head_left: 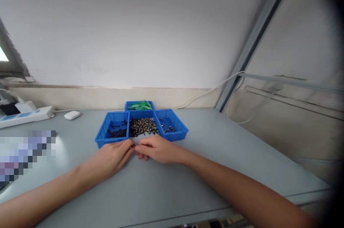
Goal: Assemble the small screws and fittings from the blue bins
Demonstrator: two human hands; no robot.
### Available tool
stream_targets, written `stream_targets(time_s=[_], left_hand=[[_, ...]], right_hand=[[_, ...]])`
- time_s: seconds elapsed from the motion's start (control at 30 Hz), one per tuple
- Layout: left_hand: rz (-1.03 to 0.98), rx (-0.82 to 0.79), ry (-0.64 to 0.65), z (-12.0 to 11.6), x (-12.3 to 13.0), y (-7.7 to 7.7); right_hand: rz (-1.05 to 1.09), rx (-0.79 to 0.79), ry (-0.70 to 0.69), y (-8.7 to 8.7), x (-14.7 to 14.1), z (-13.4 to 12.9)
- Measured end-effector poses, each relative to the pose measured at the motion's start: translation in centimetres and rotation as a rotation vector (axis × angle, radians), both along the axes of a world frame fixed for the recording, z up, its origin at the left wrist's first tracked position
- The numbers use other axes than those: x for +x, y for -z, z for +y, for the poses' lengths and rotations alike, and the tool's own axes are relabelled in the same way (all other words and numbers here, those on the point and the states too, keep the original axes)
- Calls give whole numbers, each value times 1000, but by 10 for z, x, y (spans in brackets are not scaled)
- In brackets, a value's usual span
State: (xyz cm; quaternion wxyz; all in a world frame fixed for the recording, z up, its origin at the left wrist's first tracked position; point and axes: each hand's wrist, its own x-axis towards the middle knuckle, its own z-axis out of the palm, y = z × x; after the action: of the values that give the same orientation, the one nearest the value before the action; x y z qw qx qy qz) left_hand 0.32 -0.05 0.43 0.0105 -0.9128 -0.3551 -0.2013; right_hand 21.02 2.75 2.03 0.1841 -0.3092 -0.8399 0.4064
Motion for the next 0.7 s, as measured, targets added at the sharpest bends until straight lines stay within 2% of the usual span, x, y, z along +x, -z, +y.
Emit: stream_targets(time_s=[0.1, 0.27, 0.5, 0.7], left_hand=[[8, 63, 40, 1, 0, 2], [40, 96, 28, 2, 0, 4], [30, 45, -5, 1, 1, -1], [46, 27, -20, 0, 3, -3]], right_hand=[[11, 0, 11, 0, 0, 1], [-19, 52, 41, 4, 0, 3], [91, -12, 103, 5, -3, 3], [124, 69, 79, 5, -3, 3]])
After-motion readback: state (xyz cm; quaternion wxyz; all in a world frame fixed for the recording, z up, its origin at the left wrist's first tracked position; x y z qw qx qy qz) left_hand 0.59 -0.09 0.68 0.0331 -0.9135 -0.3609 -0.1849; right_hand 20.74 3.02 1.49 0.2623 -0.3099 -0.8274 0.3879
